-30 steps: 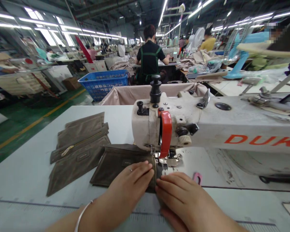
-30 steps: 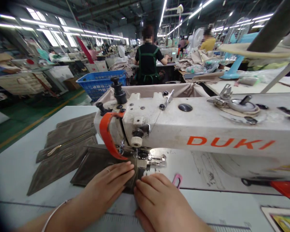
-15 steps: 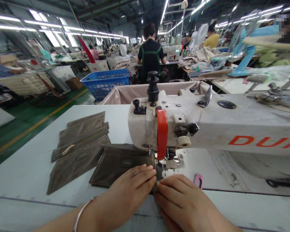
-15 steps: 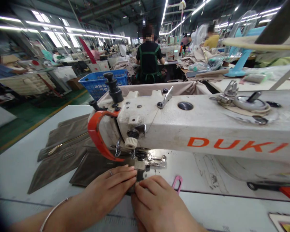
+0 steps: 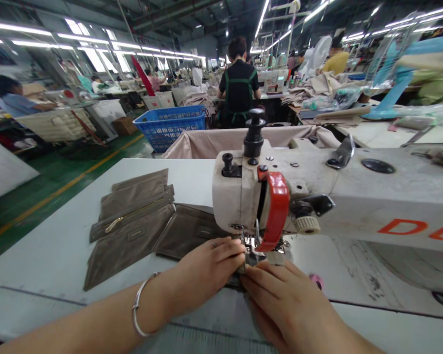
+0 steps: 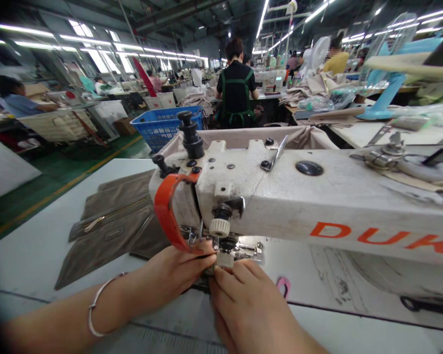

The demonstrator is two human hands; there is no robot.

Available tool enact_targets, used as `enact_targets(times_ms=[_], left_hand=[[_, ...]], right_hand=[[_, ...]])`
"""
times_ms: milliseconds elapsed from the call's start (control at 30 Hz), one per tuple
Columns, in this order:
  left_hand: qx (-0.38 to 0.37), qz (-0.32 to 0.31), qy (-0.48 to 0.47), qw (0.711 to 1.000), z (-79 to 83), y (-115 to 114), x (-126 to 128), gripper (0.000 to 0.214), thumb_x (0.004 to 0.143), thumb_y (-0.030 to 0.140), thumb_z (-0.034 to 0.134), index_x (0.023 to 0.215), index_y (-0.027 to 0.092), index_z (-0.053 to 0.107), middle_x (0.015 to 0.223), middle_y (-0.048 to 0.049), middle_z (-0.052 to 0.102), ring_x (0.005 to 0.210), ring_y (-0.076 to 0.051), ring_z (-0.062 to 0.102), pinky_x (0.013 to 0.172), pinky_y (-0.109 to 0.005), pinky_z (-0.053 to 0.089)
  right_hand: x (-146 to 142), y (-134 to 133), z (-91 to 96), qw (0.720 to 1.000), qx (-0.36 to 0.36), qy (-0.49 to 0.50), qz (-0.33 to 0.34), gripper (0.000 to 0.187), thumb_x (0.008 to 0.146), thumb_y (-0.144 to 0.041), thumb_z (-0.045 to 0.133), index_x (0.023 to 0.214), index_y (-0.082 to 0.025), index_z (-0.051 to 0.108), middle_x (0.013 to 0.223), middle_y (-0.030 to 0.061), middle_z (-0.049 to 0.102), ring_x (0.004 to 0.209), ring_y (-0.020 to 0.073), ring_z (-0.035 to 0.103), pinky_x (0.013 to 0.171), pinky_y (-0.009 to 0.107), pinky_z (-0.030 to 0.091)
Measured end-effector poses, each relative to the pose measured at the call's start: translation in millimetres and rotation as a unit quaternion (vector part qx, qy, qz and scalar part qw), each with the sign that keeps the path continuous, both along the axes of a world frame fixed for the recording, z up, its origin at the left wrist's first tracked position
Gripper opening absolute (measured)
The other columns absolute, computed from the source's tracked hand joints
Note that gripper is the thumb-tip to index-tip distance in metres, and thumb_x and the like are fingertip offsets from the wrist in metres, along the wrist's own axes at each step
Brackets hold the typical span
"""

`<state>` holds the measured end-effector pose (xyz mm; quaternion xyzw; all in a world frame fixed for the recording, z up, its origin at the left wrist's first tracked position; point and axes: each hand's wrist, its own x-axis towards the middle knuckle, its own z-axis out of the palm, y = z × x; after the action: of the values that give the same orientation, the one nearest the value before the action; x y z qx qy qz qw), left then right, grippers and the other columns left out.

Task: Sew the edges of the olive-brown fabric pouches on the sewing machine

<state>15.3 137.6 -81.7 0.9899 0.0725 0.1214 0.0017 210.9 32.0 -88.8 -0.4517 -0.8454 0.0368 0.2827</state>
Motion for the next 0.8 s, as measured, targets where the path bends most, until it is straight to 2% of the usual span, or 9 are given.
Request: enact_targets(times_ms=[167,267,400,467,633,800], left_hand=[[-0.034,0.018,-0.057,0.998,6.3,-2,-5,0.023,0.101,0.013,0.043,0.119,0.012,0.058,0.117,-0.0084,0.065,0.116,-0.019,0.057,0.107,-0.033,0.046],[-0.061,0.0,-0.066,0.996,9.1,-4,-8,0.023,0.102,0.012,0.039,0.112,0.012,0.06,0.11,-0.0075,0.067,0.106,-0.017,0.06,0.1,-0.031,0.05],[-0.064,-0.01,-0.039,0.997,8.2,-3,-7,0.023,0.101,0.009,0.042,0.113,0.012,0.06,0.111,-0.0071,0.068,0.107,-0.017,0.06,0.099,-0.032,0.049],[-0.06,-0.005,-0.032,0.998,7.0,-3,-6,0.023,0.1,0.008,0.041,0.113,0.011,0.061,0.112,-0.0071,0.067,0.107,-0.018,0.059,0.099,-0.033,0.049],[-0.021,-0.024,-0.039,0.999,4.0,-5,-6,0.023,0.1,0.008,0.041,0.109,0.009,0.062,0.108,-0.0054,0.07,0.104,-0.016,0.061,0.1,-0.031,0.048],[0.024,-0.038,-0.064,0.997,0.8,-1,-6,0.027,0.103,0.011,0.038,0.108,0.01,0.064,0.105,-0.0021,0.073,0.11,-0.015,0.06,0.102,-0.028,0.046]], right_hand=[[4,-4,0.7,1.0,-0.005,0.016,0.006,0.027,0.088,-0.009,0.053,0.111,-0.014,0.066,0.11,0.007,0.071,0.095,0.0238,0.061,0.082,0.04,0.051],[8,-7,3.3,0.999,-0.005,0.038,0.012,0.028,0.092,-0.01,0.052,0.115,-0.016,0.064,0.115,0.0051,0.07,0.1,0.0224,0.061,0.088,0.039,0.048],[12,-8,7.9,0.998,-0.037,0.056,0.01,0.021,0.093,-0.008,0.048,0.099,-0.017,0.067,0.102,0.0064,0.071,0.091,0.0201,0.062,0.082,0.037,0.049],[12,-8,8.6,0.998,-0.039,0.058,-0.006,0.022,0.092,-0.008,0.048,0.099,-0.016,0.066,0.101,0.0078,0.07,0.09,0.0214,0.062,0.079,0.038,0.05],[8,-4,6.6,0.999,-0.014,0.042,-0.029,0.04,0.088,-0.005,0.046,0.124,-0.016,0.06,0.117,0.0073,0.069,0.1,0.0248,0.062,0.082,0.041,0.052],[6,0,2.3,0.999,0.012,0.033,-0.041,0.039,0.087,-0.006,0.047,0.121,-0.017,0.061,0.117,0.0066,0.069,0.101,0.0249,0.062,0.082,0.041,0.053]])
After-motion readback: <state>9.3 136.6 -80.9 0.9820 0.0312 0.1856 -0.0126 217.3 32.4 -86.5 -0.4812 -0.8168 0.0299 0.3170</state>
